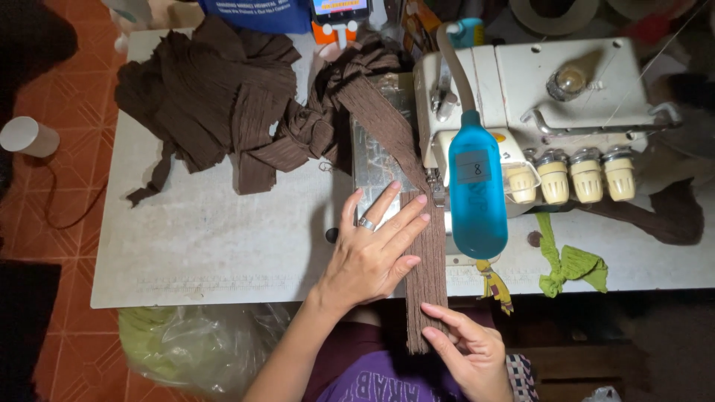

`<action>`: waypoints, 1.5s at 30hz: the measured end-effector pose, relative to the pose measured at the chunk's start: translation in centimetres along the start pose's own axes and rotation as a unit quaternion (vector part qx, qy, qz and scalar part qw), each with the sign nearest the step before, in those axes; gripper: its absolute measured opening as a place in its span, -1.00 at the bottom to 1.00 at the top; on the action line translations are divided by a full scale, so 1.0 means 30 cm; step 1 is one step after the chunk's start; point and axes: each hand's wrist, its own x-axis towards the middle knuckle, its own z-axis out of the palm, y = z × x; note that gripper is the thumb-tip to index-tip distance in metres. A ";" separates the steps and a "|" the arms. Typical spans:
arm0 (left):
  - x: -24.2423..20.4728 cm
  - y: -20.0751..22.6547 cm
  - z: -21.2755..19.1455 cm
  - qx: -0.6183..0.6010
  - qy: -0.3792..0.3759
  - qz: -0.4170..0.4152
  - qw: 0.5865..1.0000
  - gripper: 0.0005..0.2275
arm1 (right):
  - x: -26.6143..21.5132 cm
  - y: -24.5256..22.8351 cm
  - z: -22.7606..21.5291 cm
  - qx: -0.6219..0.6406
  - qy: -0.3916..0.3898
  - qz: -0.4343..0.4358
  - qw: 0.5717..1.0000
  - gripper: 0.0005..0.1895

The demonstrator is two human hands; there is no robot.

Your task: The person is sewing brown pleated fabric strips using an overlock sewing machine, aligning each strip before feeding it through.

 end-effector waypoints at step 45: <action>0.346 0.022 -0.416 0.162 0.125 0.319 0.925 -0.76 | -0.020 -0.042 0.009 0.038 0.002 -0.031 0.999 -0.68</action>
